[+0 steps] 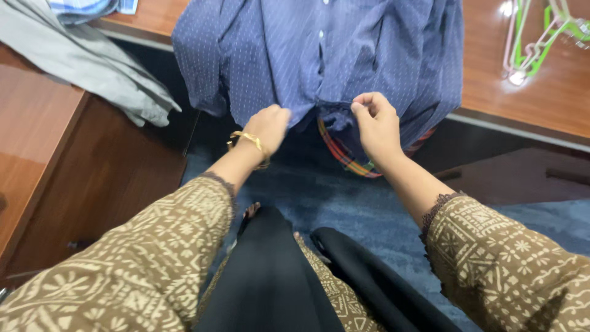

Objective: The person picks up a dark blue dotted shirt from a pile, places it on a hanger, and buttons it up. They then hang the shirt on a rack. The person then picks up a blue plaid shirt and begins to unfold it.

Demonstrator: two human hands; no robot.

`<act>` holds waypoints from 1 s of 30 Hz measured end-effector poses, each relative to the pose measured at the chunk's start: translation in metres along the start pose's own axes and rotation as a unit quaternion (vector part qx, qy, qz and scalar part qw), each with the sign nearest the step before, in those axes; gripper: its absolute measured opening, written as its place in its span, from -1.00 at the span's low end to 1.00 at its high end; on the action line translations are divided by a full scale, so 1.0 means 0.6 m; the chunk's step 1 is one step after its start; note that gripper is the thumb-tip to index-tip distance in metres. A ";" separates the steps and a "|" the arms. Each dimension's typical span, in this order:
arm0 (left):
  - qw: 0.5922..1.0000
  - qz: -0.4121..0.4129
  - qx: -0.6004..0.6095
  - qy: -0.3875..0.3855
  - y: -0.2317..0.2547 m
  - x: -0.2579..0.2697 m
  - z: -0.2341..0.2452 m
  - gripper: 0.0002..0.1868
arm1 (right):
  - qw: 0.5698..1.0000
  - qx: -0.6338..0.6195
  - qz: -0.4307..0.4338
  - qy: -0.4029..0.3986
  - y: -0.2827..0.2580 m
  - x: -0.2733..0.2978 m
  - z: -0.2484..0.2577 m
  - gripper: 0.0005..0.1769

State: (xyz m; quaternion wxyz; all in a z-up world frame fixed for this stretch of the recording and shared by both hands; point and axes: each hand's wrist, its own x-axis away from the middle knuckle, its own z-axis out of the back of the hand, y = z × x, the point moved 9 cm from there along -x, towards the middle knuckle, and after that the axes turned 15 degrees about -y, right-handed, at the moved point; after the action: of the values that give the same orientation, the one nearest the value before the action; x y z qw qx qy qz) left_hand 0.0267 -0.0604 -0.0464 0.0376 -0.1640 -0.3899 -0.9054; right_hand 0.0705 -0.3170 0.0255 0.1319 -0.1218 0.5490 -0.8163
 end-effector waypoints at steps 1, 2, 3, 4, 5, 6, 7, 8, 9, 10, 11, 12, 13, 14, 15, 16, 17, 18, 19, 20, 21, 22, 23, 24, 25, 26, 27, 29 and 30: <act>0.999 0.019 0.034 -0.002 0.007 0.010 0.001 -0.63 | 1.000 0.000 -0.011 0.009 -0.003 0.007 -0.006 -0.85; 1.000 0.007 0.006 0.004 0.027 0.022 0.004 -0.60 | 1.000 0.020 -0.004 -0.006 -0.011 0.020 -0.022 -0.77; 1.000 -0.009 -0.024 0.014 0.045 0.037 0.008 -0.55 | 0.999 0.040 0.003 -0.022 -0.017 0.038 -0.040 -0.69; 0.997 -0.028 -0.058 0.031 0.064 0.055 0.013 -0.45 | 0.998 0.059 0.010 -0.037 -0.021 0.054 -0.054 -0.60; 0.996 -0.036 -0.068 0.050 0.072 0.075 0.020 -0.47 | 0.996 0.073 0.005 -0.055 -0.019 0.068 -0.068 -0.54; 0.994 -0.044 -0.079 0.069 0.075 0.098 0.029 -0.47 | 0.994 0.086 0.000 -0.072 -0.016 0.081 -0.082 -0.49; 0.991 -0.053 -0.090 0.088 0.079 0.117 0.034 -0.44 | 0.991 0.098 -0.004 -0.090 -0.011 0.092 -0.094 -0.43; 0.990 -0.057 -0.092 0.091 0.078 0.135 0.034 -0.45 | 0.991 0.102 -0.016 -0.088 -0.005 0.099 -0.099 -0.45; 0.989 -0.062 -0.095 0.094 0.073 0.152 0.036 -0.46 | 0.990 0.105 -0.027 -0.086 0.001 0.104 -0.105 -0.48; 0.988 -0.065 -0.097 0.098 0.066 0.169 0.036 -0.47 | 0.990 0.109 -0.038 -0.086 0.007 0.110 -0.112 -0.50; 0.985 -0.087 -0.098 0.108 0.065 0.185 0.036 -0.54 | 0.988 0.120 -0.042 -0.092 0.010 0.116 -0.121 -0.54; 0.982 -0.110 -0.100 0.119 0.064 0.198 0.037 -0.61 | 0.986 0.130 -0.046 -0.098 0.013 0.119 -0.128 -0.57; 0.977 -0.133 -0.103 0.129 0.063 0.212 0.037 -0.67 | 0.983 0.141 -0.049 -0.103 0.015 0.124 -0.137 -0.60; 0.971 -0.150 -0.115 0.146 0.064 0.224 0.035 -0.74 | 0.981 0.143 -0.068 -0.108 0.023 0.129 -0.145 -0.60; 0.964 -0.168 -0.127 0.162 0.066 0.236 0.032 -0.79 | 0.979 0.145 -0.086 -0.114 0.030 0.136 -0.154 -0.59; 0.956 -0.187 -0.139 0.179 0.070 0.246 0.030 -0.85 | 0.976 0.148 -0.104 -0.117 0.036 0.141 -0.160 -0.58; 0.951 -0.197 -0.152 0.184 0.073 0.252 0.026 -0.86 | 0.979 0.148 -0.070 -0.121 0.026 0.142 -0.168 -0.57; 0.945 -0.209 -0.163 0.191 0.079 0.256 0.020 -0.86 | 0.981 0.149 -0.034 -0.123 0.016 0.143 -0.174 -0.56; 0.939 -0.220 -0.175 0.198 0.087 0.261 0.014 -0.87 | 0.981 0.151 0.001 -0.124 0.004 0.143 -0.179 -0.55; 0.943 -0.218 -0.182 0.172 0.091 0.255 0.003 -0.88 | 0.978 0.145 -0.005 -0.152 0.007 0.142 -0.186 -0.54; 0.947 -0.216 -0.190 0.145 0.097 0.249 -0.009 -0.89 | 0.974 0.139 -0.012 -0.179 0.009 0.141 -0.192 -0.54; 0.949 -0.217 -0.197 0.118 0.104 0.241 -0.020 -0.89 | 0.970 0.134 -0.018 -0.202 0.011 0.139 -0.194 -0.53; 0.956 -0.195 -0.205 0.078 0.106 0.228 -0.034 -0.92 | 0.965 0.126 -0.011 -0.232 0.009 0.139 -0.195 -0.53; 0.960 -0.175 -0.214 0.038 0.110 0.213 -0.047 -0.93 | 0.959 0.119 -0.004 -0.258 0.007 0.138 -0.194 -0.53; 0.963 -0.155 -0.223 -0.002 0.113 0.199 -0.059 -0.93 | 0.952 0.113 0.003 -0.284 0.006 0.138 -0.191 -0.53; 0.961 -0.163 -0.221 -0.039 0.120 0.186 -0.069 -0.87 | 0.944 0.123 -0.032 -0.304 0.017 0.136 -0.185 -0.55; 0.958 -0.170 -0.219 -0.076 0.127 0.175 -0.078 -0.82 | 0.934 0.132 -0.067 -0.324 0.029 0.136 -0.177 -0.57; 0.959 -0.175 -0.201 -0.101 0.141 0.150 -0.077 -0.77 | 0.926 0.148 -0.109 -0.329 0.042 0.130 -0.148 -0.60; 0.963 -0.174 -0.184 -0.089 0.146 0.135 -0.065 -0.77 | 0.929 0.156 -0.114 -0.315 0.044 0.122 -0.129 -0.61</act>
State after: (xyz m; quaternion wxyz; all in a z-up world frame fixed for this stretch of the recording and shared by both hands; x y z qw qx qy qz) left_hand -0.0432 -0.1444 0.0157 -0.1867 -0.1776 -0.2411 -0.9357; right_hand -0.0222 -0.2850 -0.0238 0.2215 -0.4120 0.3277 -0.8209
